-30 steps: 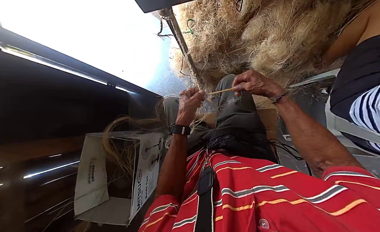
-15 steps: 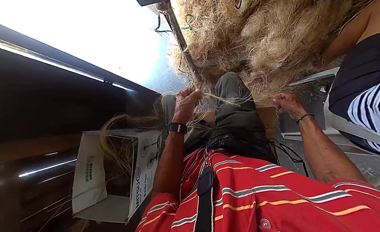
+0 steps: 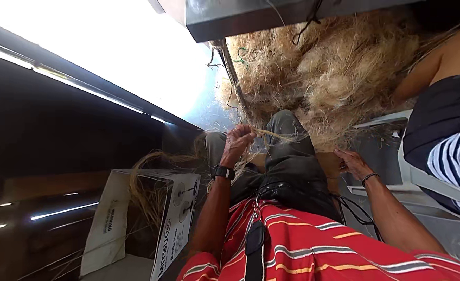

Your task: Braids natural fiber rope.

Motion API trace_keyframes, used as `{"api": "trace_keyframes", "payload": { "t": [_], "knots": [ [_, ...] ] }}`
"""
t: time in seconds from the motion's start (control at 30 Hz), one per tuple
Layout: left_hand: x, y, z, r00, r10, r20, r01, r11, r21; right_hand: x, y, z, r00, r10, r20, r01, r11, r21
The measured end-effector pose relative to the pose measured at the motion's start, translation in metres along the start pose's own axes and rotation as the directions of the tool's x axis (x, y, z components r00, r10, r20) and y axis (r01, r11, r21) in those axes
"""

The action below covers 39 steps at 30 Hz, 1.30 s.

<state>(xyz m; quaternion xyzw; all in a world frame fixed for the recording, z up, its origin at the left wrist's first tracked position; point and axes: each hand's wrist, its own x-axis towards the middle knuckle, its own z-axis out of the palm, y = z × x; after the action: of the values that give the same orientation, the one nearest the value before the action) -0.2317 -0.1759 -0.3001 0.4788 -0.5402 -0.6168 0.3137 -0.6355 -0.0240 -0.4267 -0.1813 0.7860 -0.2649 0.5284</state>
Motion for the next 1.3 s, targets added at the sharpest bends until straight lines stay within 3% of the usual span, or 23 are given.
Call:
{"api": "trace_keyframes", "payload": {
  "t": [0.27, 0.5, 0.63, 0.8, 1.13, 1.3],
  "knots": [
    [0.019, 0.000, 0.015, 1.000, -0.017, -0.026, 0.016, 0.999, -0.035, -0.001, -0.013, -0.007, 0.999, -0.007, 0.052, 0.017, 0.981, -0.193],
    [0.015, -0.002, 0.028, 0.998, 0.061, 0.004, -0.061, 0.988, 0.144, -0.008, -0.010, -0.007, 0.997, -0.016, 0.078, 0.037, 0.960, -0.278],
    [0.016, -0.007, 0.025, 0.997, 0.074, 0.024, -0.077, 0.985, 0.152, -0.005, -0.013, -0.011, 0.996, 0.018, 0.091, 0.014, 0.942, -0.336],
    [0.005, 0.000, 0.018, 0.999, -0.035, 0.034, 0.027, 0.978, 0.209, 0.000, -0.025, -0.017, 0.992, 0.087, 0.096, -0.034, 0.893, -0.450],
    [-0.015, -0.010, -0.007, 0.996, -0.089, -0.010, 0.088, 0.948, 0.305, 0.006, -0.046, -0.019, 0.988, 0.148, 0.053, -0.088, 0.797, -0.597],
    [-0.023, -0.015, -0.018, 0.997, 0.012, -0.076, 0.010, 0.959, 0.282, 0.007, -0.055, -0.019, 0.986, 0.164, 0.039, -0.100, 0.755, -0.648]
  ]
}}
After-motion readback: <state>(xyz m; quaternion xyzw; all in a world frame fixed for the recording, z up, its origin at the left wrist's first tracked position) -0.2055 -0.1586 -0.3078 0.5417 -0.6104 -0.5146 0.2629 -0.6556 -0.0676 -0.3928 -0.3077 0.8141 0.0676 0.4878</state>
